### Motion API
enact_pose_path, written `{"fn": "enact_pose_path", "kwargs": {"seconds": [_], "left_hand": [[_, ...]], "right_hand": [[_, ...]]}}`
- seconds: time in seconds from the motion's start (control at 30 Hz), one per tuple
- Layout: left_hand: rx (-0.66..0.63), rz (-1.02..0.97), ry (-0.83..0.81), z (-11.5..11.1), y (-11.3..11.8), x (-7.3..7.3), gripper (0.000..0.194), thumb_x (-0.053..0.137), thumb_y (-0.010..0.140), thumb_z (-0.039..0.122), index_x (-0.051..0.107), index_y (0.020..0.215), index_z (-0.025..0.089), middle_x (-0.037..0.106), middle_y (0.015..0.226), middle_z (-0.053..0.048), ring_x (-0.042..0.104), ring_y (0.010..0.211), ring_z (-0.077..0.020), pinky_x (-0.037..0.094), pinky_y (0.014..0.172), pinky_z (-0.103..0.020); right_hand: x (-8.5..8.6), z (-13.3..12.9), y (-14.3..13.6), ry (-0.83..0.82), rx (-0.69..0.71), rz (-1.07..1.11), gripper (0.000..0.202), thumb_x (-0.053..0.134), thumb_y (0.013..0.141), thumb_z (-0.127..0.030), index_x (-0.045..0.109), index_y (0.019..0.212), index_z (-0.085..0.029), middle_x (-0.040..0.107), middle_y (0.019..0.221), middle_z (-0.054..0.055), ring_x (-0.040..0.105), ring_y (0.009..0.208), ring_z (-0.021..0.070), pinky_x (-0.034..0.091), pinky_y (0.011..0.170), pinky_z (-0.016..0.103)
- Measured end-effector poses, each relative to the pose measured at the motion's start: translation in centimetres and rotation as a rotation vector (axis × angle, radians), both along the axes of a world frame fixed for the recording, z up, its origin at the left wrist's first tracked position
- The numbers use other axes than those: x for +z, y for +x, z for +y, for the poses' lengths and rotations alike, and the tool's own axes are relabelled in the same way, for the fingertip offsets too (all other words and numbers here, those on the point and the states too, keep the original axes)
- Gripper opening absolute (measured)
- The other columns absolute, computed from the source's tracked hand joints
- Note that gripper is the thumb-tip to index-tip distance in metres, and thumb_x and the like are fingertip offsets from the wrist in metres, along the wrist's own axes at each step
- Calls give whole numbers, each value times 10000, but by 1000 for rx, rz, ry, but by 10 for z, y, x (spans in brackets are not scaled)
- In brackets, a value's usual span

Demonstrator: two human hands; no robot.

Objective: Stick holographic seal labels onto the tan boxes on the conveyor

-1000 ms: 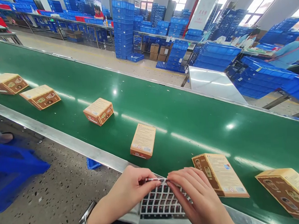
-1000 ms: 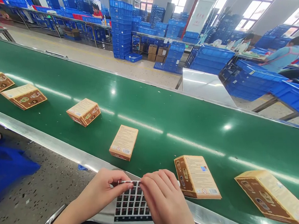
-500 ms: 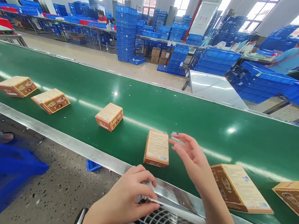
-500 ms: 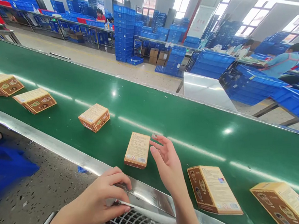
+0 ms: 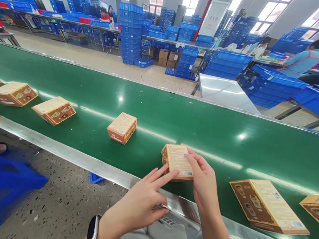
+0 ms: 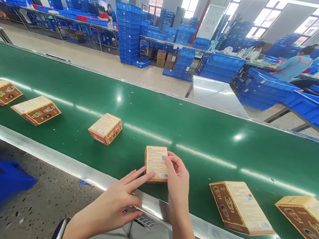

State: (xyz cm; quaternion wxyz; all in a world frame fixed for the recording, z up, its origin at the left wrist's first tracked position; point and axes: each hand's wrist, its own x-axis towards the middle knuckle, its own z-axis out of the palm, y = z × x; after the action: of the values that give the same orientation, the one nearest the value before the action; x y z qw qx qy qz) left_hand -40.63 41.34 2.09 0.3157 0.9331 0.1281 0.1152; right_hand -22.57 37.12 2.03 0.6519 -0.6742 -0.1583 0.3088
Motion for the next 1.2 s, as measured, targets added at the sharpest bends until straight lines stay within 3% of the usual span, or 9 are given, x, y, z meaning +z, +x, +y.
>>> {"fn": "enact_pose_path", "kwargs": {"seconds": [0.23, 0.47, 0.63, 0.8, 0.93, 1.0, 1.07, 1.13, 1.2], "left_hand": [[-52, -23, -39, -3, 10, 4, 90, 747, 802, 108, 759, 742, 173, 301, 1620, -33, 340, 1469, -352, 298, 1229, -497], [-87, -27, -33, -8, 21, 6, 112, 728, 798, 77, 762, 729, 158, 307, 1621, -25, 347, 1466, -353, 284, 1240, -490], [-122, -56, -43, -9, 28, 4, 138, 701, 813, 82, 765, 726, 168, 293, 1621, -25, 356, 1463, -344, 292, 1231, -504], [-167, -48, -48, -11, 36, 1, 110, 722, 785, 76, 760, 716, 153, 292, 1618, -53, 335, 1470, -356, 291, 1220, -531], [-168, -106, -141, -13, 33, -4, 111, 717, 810, 107, 758, 736, 179, 335, 1602, -59, 423, 1430, -315, 273, 1226, -492], [-101, -115, -234, -13, 26, -5, 77, 721, 827, 147, 761, 777, 189, 529, 1487, -90, 584, 1294, -285, 387, 1155, -433], [44, -58, -341, -13, 18, -4, 84, 696, 856, 189, 763, 806, 192, 769, 1126, -85, 728, 980, -227, 525, 922, -319], [207, 18, -441, -12, 10, 0, 137, 664, 875, 233, 759, 790, 182, 762, 750, -31, 673, 693, -168, 480, 673, -237], [315, 49, -555, -10, 5, 6, 198, 638, 877, 288, 748, 768, 164, 668, 626, -4, 551, 596, -137, 381, 574, -226]], "right_hand": [[-2, -7, 7, -20, -45, -30, 379, 774, 647, -512, 673, 807, -184, 723, 1151, 110, 701, 863, 248, 551, 649, 310], [-1, -16, 14, -138, -75, -298, 409, 683, 710, -588, 639, 809, -193, 722, 1125, 132, 689, 813, 250, 529, 636, 339], [3, -21, 22, -241, -91, -449, 357, 650, 730, -555, 617, 828, -213, 730, 893, 102, 681, 798, 271, 522, 692, 383], [1, -23, 34, -203, -146, -455, 489, 732, 689, -571, 517, 961, -227, 723, 869, 70, 696, 809, 256, 528, 703, 365], [0, -27, 50, -237, -149, -495, 419, 667, 738, -554, 538, 952, -217, 725, 797, 62, 686, 729, 249, 508, 653, 357], [6, -33, 52, -258, -193, -606, 374, 618, 775, -518, 573, 965, -199, 733, 814, 84, 683, 749, 264, 489, 628, 353], [14, -44, 46, -263, -221, -795, 353, 577, 832, -495, 617, 997, -185, 741, 901, 116, 683, 812, 282, 473, 604, 345], [20, -57, 30, -217, -122, -977, 326, 565, 897, -479, 652, 1037, -197, 738, 1002, 123, 688, 856, 281, 481, 593, 339], [21, -67, 10, -94, 111, -1088, 257, 561, 956, -432, 662, 1077, -228, 737, 1040, 95, 699, 881, 258, 526, 661, 342]]}}
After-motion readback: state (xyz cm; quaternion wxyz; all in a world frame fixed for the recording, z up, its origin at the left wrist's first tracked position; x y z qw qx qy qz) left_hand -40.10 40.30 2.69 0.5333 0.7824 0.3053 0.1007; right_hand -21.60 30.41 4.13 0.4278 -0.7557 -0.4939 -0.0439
